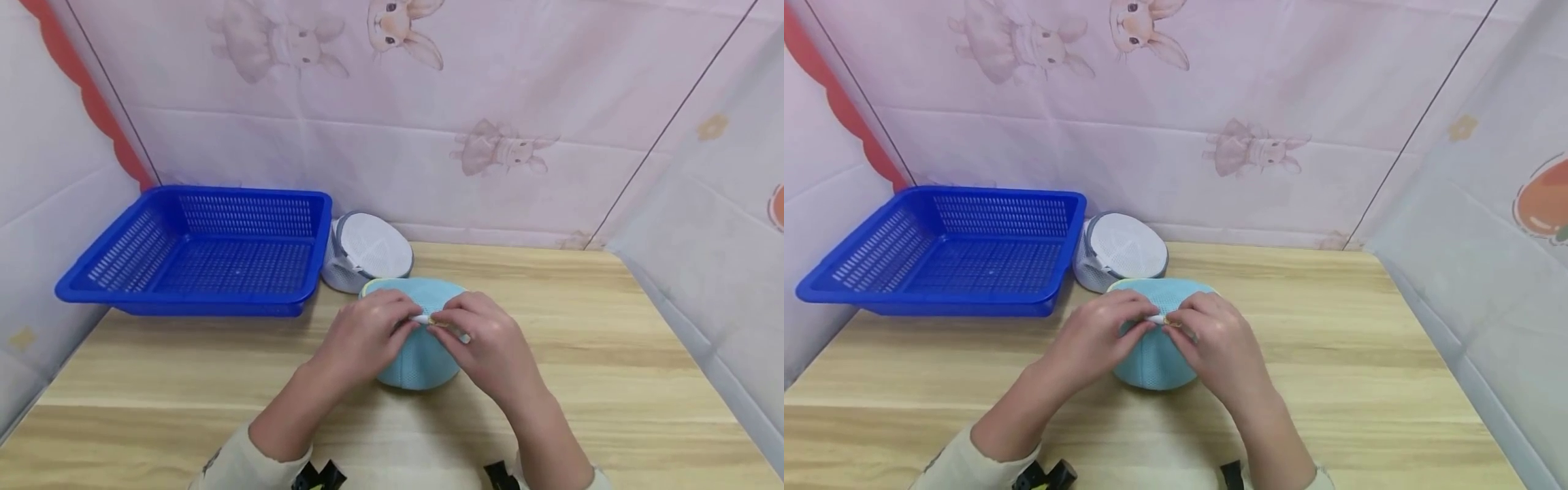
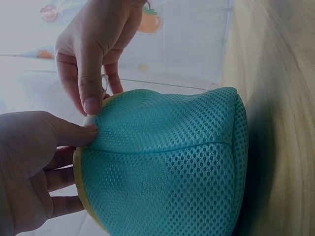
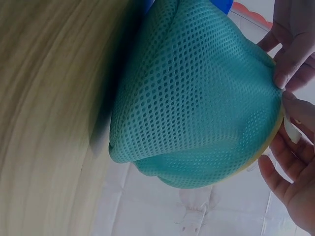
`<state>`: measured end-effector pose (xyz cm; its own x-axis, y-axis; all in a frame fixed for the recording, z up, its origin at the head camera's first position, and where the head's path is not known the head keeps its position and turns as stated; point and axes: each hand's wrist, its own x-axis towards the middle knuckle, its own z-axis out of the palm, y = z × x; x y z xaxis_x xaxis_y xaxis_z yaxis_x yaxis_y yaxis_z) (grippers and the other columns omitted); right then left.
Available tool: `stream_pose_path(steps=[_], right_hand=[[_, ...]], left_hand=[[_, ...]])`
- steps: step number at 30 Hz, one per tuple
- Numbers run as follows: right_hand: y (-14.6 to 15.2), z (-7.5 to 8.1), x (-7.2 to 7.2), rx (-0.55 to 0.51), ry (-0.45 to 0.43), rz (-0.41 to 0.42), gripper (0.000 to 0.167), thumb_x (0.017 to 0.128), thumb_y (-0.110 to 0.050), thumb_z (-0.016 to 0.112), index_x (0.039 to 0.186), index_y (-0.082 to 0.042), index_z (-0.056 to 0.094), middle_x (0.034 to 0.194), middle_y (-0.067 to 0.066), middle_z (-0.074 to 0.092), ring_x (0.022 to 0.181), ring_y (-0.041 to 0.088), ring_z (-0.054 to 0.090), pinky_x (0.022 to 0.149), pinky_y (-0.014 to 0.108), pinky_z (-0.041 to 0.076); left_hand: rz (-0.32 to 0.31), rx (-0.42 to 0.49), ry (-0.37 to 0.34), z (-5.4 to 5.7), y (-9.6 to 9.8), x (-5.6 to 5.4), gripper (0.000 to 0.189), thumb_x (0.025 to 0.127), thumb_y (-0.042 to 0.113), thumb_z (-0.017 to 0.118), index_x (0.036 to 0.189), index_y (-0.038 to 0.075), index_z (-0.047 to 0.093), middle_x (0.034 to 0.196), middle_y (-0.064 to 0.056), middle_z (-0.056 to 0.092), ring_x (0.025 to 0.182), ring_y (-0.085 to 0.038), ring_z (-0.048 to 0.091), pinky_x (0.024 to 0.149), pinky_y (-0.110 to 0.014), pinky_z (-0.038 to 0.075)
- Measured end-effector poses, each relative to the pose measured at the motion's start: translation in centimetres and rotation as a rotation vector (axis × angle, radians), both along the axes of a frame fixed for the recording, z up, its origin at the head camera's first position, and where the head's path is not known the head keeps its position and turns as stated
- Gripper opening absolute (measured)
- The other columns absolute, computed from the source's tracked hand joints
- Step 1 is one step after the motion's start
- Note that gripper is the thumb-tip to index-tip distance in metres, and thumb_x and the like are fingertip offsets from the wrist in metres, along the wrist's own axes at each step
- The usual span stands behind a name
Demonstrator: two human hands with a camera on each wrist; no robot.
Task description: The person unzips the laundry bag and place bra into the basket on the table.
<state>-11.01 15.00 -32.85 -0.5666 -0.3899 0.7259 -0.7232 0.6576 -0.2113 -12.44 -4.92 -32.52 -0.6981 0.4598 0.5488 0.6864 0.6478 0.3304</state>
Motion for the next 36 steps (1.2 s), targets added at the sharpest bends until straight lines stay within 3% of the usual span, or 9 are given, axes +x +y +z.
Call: stream_pose_path(steps=[10, 18, 29, 36], right_hand=[[-0.25, 0.18, 0.05, -0.059, -0.010, 0.050, 0.016, 0.072, 0.001, 0.083, 0.085, -0.006, 0.079, 0.084, 0.000, 0.070, 0.079, 0.012, 0.063, 0.068, 0.015, 0.051], [-0.73, 0.12, -0.02, -0.073, 0.074, 0.112, 0.023, 0.065, 0.006, 0.085, 0.083, -0.006, 0.078, 0.085, -0.001, 0.069, 0.078, 0.013, 0.064, 0.070, 0.018, 0.054], [-0.16, 0.09, -0.16, -0.055, 0.012, 0.117, 0.019, 0.070, 0.007, 0.081, 0.082, -0.007, 0.077, 0.085, -0.001, 0.070, 0.080, 0.012, 0.066, 0.071, 0.018, 0.054], [0.01, 0.25, -0.25, -0.054, 0.045, 0.121, 0.023, 0.067, 0.010, 0.081, 0.081, -0.008, 0.077, 0.083, -0.001, 0.070, 0.078, 0.012, 0.066, 0.069, 0.019, 0.054]], left_hand=[[0.011, -0.007, -0.008, 0.15, 0.04, -0.03, 0.010, 0.087, 0.016, 0.075, 0.097, 0.017, 0.076, 0.097, 0.008, 0.071, 0.094, -0.009, 0.066, 0.075, -0.030, 0.057], [-0.011, -0.021, -0.014, -0.17, 0.32, 0.13, 0.012, 0.086, 0.013, 0.075, 0.097, 0.019, 0.075, 0.096, 0.010, 0.069, 0.094, -0.009, 0.064, 0.070, -0.030, 0.057], [-0.023, -0.022, -0.011, 0.03, 0.01, -0.05, 0.009, 0.086, 0.016, 0.076, 0.094, 0.020, 0.076, 0.092, 0.010, 0.070, 0.091, -0.008, 0.065, 0.072, -0.029, 0.056], [-0.019, -0.028, -0.004, 0.12, -0.26, -0.25, 0.007, 0.087, 0.018, 0.076, 0.093, 0.020, 0.077, 0.094, 0.010, 0.072, 0.094, -0.009, 0.066, 0.075, -0.029, 0.057]])
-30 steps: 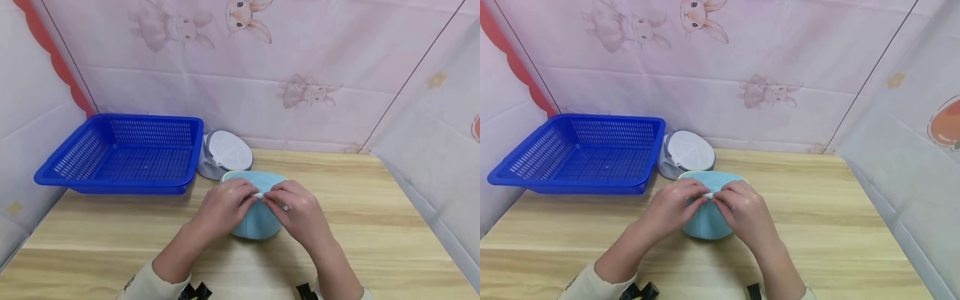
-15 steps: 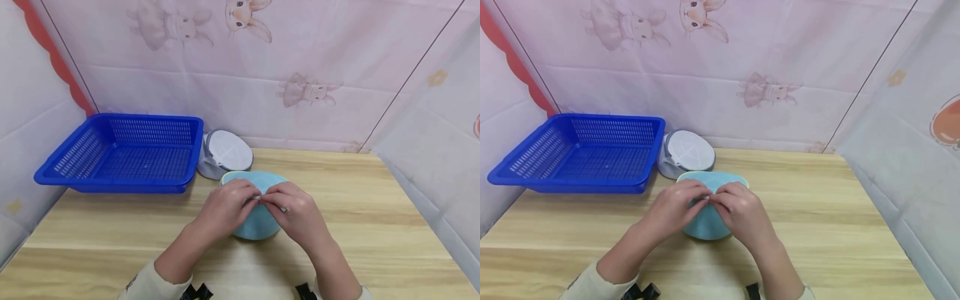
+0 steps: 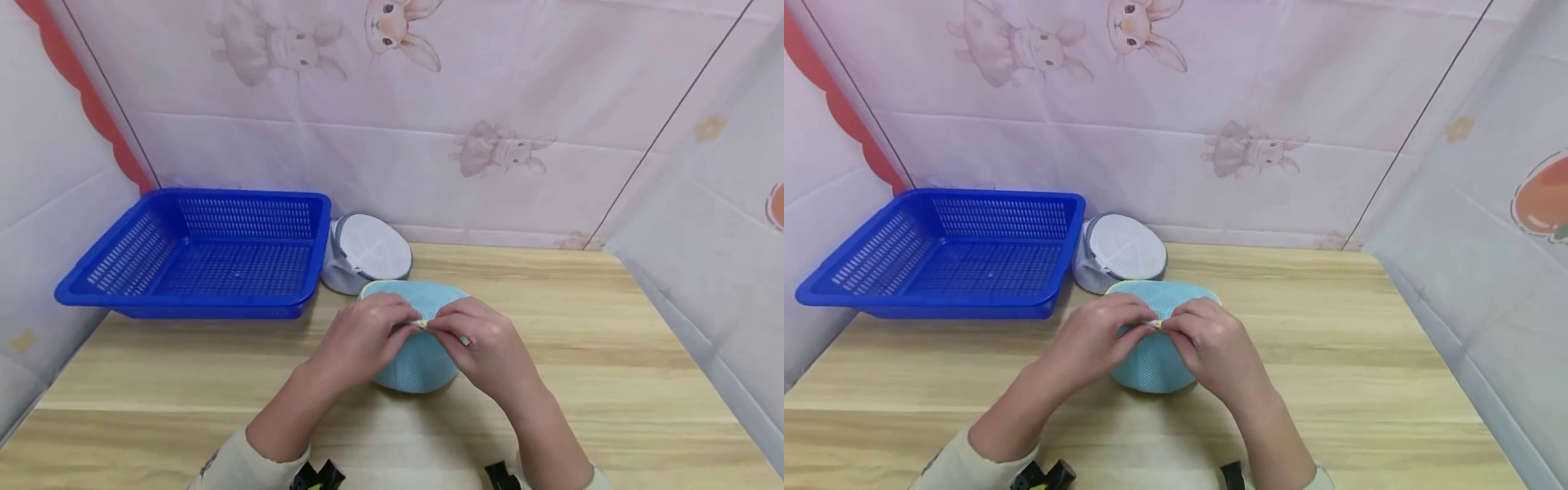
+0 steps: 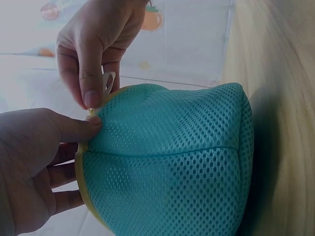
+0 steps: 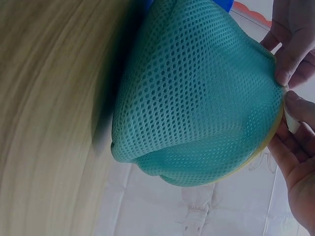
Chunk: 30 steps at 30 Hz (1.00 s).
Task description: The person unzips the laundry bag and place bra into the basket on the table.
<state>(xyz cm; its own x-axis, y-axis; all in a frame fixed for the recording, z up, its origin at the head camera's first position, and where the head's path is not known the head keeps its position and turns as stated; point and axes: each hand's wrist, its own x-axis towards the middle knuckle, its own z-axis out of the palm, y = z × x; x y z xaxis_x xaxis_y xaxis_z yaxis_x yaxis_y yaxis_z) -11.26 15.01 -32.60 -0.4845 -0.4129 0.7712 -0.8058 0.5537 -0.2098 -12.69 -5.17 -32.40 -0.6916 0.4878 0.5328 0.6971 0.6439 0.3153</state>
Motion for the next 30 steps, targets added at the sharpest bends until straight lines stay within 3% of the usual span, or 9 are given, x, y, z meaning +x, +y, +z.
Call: stream_pose_path(steps=[9, 14, 18, 25, 30], right_hand=[[0.31, 0.04, 0.07, -0.019, -0.014, -0.038, 0.023, 0.065, 0.008, 0.084, 0.081, -0.007, 0.077, 0.083, 0.000, 0.072, 0.077, 0.013, 0.067, 0.072, 0.020, 0.056], [-0.21, 0.14, 0.06, -0.025, 0.025, -0.020, 0.024, 0.065, 0.008, 0.084, 0.083, -0.007, 0.077, 0.082, 0.000, 0.071, 0.077, 0.013, 0.065, 0.069, 0.019, 0.055], [-0.45, -0.02, 0.13, -0.028, 0.044, 0.012, 0.025, 0.064, 0.009, 0.084, 0.083, -0.006, 0.077, 0.082, 0.001, 0.070, 0.076, 0.014, 0.064, 0.068, 0.018, 0.054], [-0.35, -0.29, 0.05, -0.078, -0.088, -0.001, 0.016, 0.073, 0.003, 0.082, 0.085, -0.005, 0.077, 0.084, 0.001, 0.073, 0.081, 0.013, 0.068, 0.077, 0.015, 0.053], [-0.43, -0.36, 0.20, -0.107, -0.124, -0.006, 0.010, 0.077, 0.002, 0.078, 0.085, -0.005, 0.076, 0.084, 0.002, 0.073, 0.080, 0.014, 0.068, 0.075, 0.016, 0.054]], left_hand=[[0.029, 0.009, -0.029, 0.27, -0.42, -0.09, 0.010, 0.086, 0.017, 0.077, 0.096, 0.017, 0.076, 0.097, 0.007, 0.072, 0.096, -0.010, 0.067, 0.077, -0.028, 0.057], [0.008, 0.020, 0.031, 0.20, -0.18, -0.02, 0.016, 0.082, 0.013, 0.079, 0.097, 0.016, 0.076, 0.100, 0.005, 0.072, 0.098, -0.012, 0.067, 0.080, -0.029, 0.057], [-0.046, 0.019, 0.071, -0.14, 0.22, 0.18, 0.017, 0.083, 0.008, 0.077, 0.099, 0.015, 0.076, 0.100, 0.004, 0.071, 0.099, -0.012, 0.066, 0.082, -0.026, 0.056], [-0.060, 0.039, 0.096, -0.39, 0.51, 0.18, 0.016, 0.085, 0.005, 0.073, 0.099, 0.014, 0.076, 0.099, 0.004, 0.071, 0.097, -0.012, 0.066, 0.083, -0.025, 0.056], [-0.064, 0.052, 0.086, -0.41, 0.43, 0.19, 0.017, 0.085, 0.005, 0.074, 0.098, 0.016, 0.077, 0.100, 0.004, 0.072, 0.099, -0.012, 0.066, 0.083, -0.026, 0.056]])
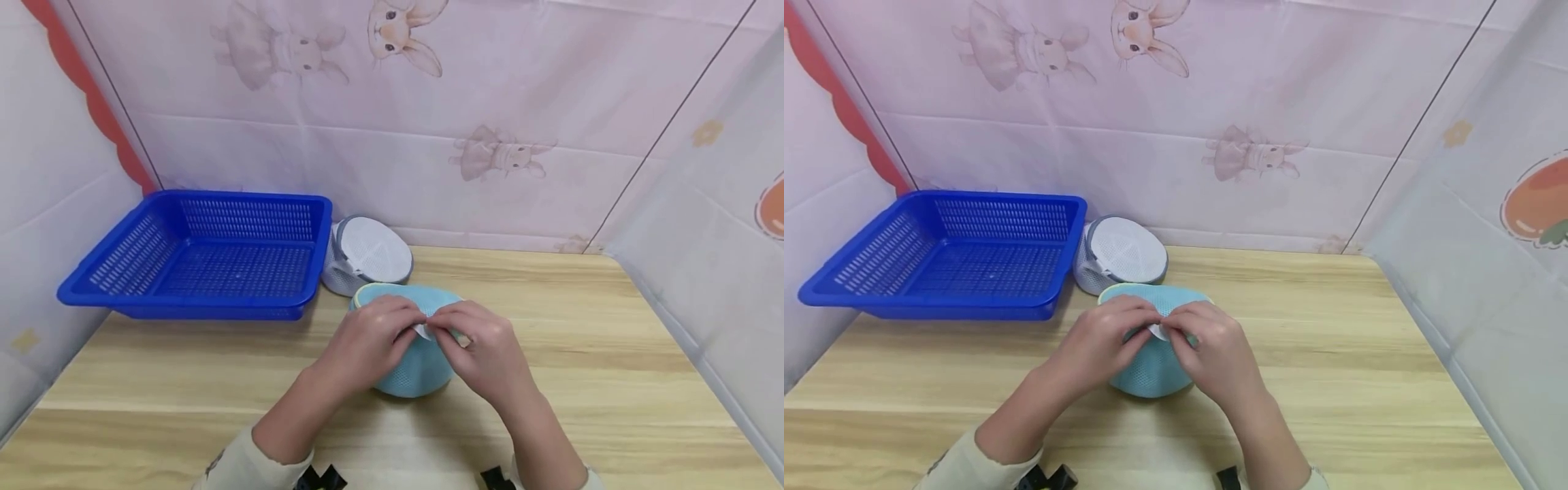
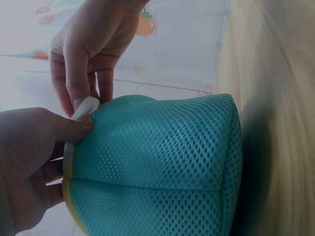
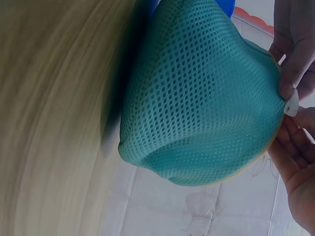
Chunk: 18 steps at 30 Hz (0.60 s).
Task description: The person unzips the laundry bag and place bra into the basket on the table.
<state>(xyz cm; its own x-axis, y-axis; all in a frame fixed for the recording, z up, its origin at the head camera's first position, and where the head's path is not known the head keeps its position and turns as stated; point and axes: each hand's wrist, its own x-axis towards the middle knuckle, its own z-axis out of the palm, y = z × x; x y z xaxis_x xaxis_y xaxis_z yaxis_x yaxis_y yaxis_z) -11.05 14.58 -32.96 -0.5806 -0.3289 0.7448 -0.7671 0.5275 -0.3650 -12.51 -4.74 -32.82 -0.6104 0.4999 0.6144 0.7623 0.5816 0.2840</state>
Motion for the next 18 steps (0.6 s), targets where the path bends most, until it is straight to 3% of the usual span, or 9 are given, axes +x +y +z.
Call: stream_pose_path(steps=[7, 18], right_hand=[[-0.16, -0.18, 0.08, -0.034, -0.072, -0.038, 0.014, 0.076, 0.004, 0.072, 0.081, -0.009, 0.073, 0.080, -0.003, 0.071, 0.072, 0.008, 0.064, 0.068, 0.016, 0.053], [-0.07, -0.30, 0.05, -0.006, -0.045, -0.116, 0.019, 0.070, 0.008, 0.067, 0.074, -0.011, 0.069, 0.076, -0.006, 0.067, 0.070, 0.005, 0.060, 0.061, 0.023, 0.053]], left_hand=[[-0.009, 0.000, -0.015, -0.08, 0.04, -0.06, 0.015, 0.085, 0.005, 0.074, 0.096, 0.015, 0.077, 0.097, 0.005, 0.072, 0.096, -0.011, 0.066, 0.080, -0.025, 0.056], [0.002, 0.009, 0.015, -0.10, -0.13, -0.19, 0.015, 0.084, 0.003, 0.074, 0.092, 0.015, 0.077, 0.094, 0.005, 0.072, 0.095, -0.011, 0.067, 0.080, -0.025, 0.056]])
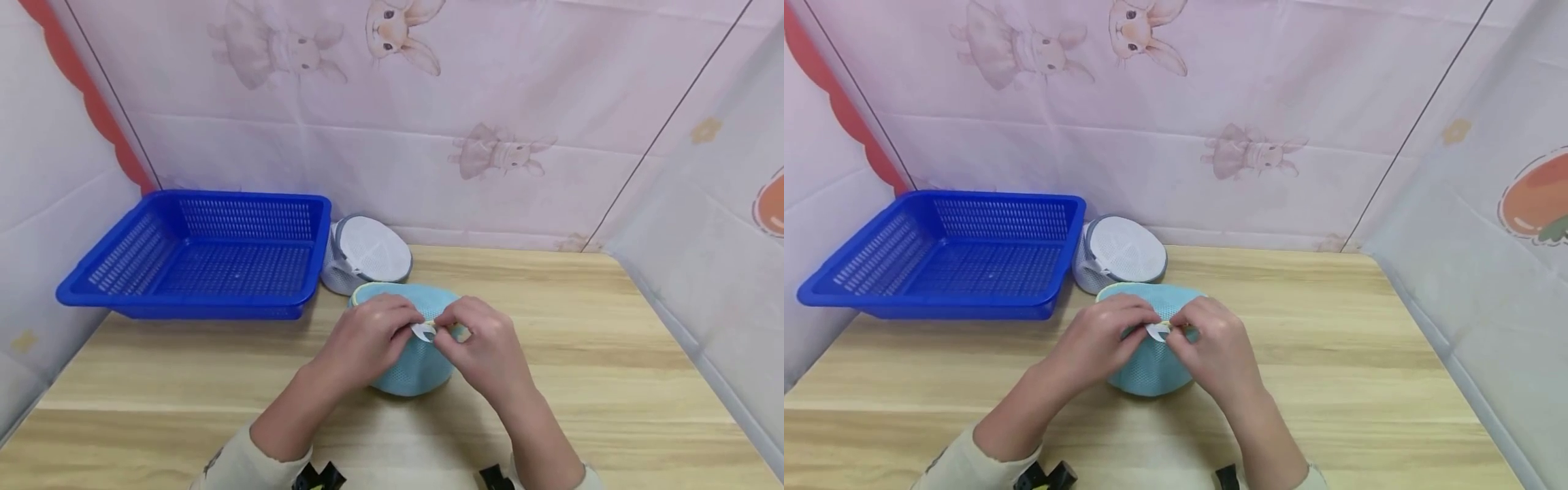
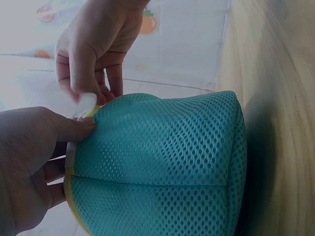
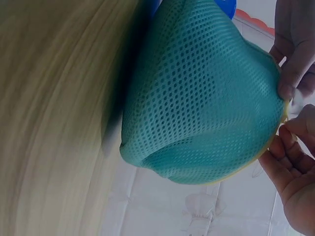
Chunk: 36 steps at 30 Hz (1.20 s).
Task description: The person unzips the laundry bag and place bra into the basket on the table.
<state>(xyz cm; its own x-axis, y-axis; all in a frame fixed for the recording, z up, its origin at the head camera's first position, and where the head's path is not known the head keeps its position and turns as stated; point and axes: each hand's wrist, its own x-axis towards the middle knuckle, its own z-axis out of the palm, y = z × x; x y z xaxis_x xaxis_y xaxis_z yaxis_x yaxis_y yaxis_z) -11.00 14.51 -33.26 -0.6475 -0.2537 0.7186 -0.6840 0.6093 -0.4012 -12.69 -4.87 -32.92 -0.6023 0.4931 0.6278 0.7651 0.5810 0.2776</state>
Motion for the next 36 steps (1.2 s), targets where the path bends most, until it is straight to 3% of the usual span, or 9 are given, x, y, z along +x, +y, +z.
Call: stream_pose_path(steps=[5, 12, 17, 24, 30, 36], right_hand=[[0.07, 0.01, 0.10, -0.007, -0.010, 0.017, 0.020, 0.072, 0.007, 0.065, 0.075, -0.011, 0.069, 0.075, -0.006, 0.066, 0.070, 0.008, 0.060, 0.063, 0.020, 0.051], [-0.36, 0.33, 0.52, 0.012, 0.042, 0.072, 0.016, 0.073, 0.005, 0.065, 0.075, -0.011, 0.068, 0.075, -0.003, 0.066, 0.070, 0.010, 0.061, 0.064, 0.020, 0.052], [-0.61, 0.36, 0.53, 0.008, 0.036, 0.078, 0.016, 0.075, 0.004, 0.066, 0.078, -0.011, 0.071, 0.076, -0.004, 0.067, 0.071, 0.009, 0.061, 0.065, 0.018, 0.052], [-0.67, -0.18, 0.44, 0.087, -0.005, 0.023, 0.018, 0.076, 0.005, 0.064, 0.081, -0.012, 0.069, 0.075, -0.006, 0.067, 0.068, 0.004, 0.059, 0.062, 0.020, 0.053], [-0.90, -0.22, 0.31, 0.108, -0.038, 0.004, 0.018, 0.074, 0.004, 0.058, 0.076, -0.014, 0.061, 0.066, -0.010, 0.056, 0.061, 0.000, 0.048, 0.055, 0.012, 0.043], [-0.63, -0.28, 0.24, 0.105, -0.028, -0.016, 0.020, 0.071, 0.005, 0.056, 0.073, -0.014, 0.058, 0.061, -0.010, 0.048, 0.056, -0.001, 0.041, 0.050, 0.011, 0.036]], left_hand=[[0.016, 0.008, -0.028, 0.02, -0.20, -0.19, 0.016, 0.083, 0.002, 0.074, 0.092, 0.016, 0.077, 0.094, 0.006, 0.072, 0.095, -0.010, 0.067, 0.082, -0.026, 0.056], [0.050, 0.015, -0.063, 0.16, -0.39, -0.20, 0.016, 0.084, 0.003, 0.073, 0.092, 0.017, 0.076, 0.097, 0.006, 0.072, 0.096, -0.011, 0.067, 0.084, -0.027, 0.056], [0.018, -0.006, -0.036, 0.14, -0.09, -0.10, 0.020, 0.082, -0.001, 0.072, 0.092, 0.016, 0.076, 0.095, 0.007, 0.072, 0.093, -0.010, 0.066, 0.082, -0.024, 0.055], [-0.007, -0.028, -0.019, 0.16, 0.26, 0.14, 0.024, 0.079, -0.004, 0.070, 0.093, 0.015, 0.077, 0.091, 0.007, 0.072, 0.088, -0.008, 0.065, 0.076, -0.021, 0.055], [-0.011, -0.030, 0.013, 0.15, 0.25, 0.12, 0.024, 0.078, -0.005, 0.069, 0.089, 0.014, 0.077, 0.090, 0.007, 0.072, 0.087, -0.009, 0.066, 0.075, -0.023, 0.055], [-0.005, -0.010, -0.018, 0.26, -0.14, -0.08, 0.023, 0.080, -0.004, 0.069, 0.085, 0.016, 0.077, 0.087, 0.008, 0.072, 0.087, -0.007, 0.066, 0.074, -0.022, 0.055]])
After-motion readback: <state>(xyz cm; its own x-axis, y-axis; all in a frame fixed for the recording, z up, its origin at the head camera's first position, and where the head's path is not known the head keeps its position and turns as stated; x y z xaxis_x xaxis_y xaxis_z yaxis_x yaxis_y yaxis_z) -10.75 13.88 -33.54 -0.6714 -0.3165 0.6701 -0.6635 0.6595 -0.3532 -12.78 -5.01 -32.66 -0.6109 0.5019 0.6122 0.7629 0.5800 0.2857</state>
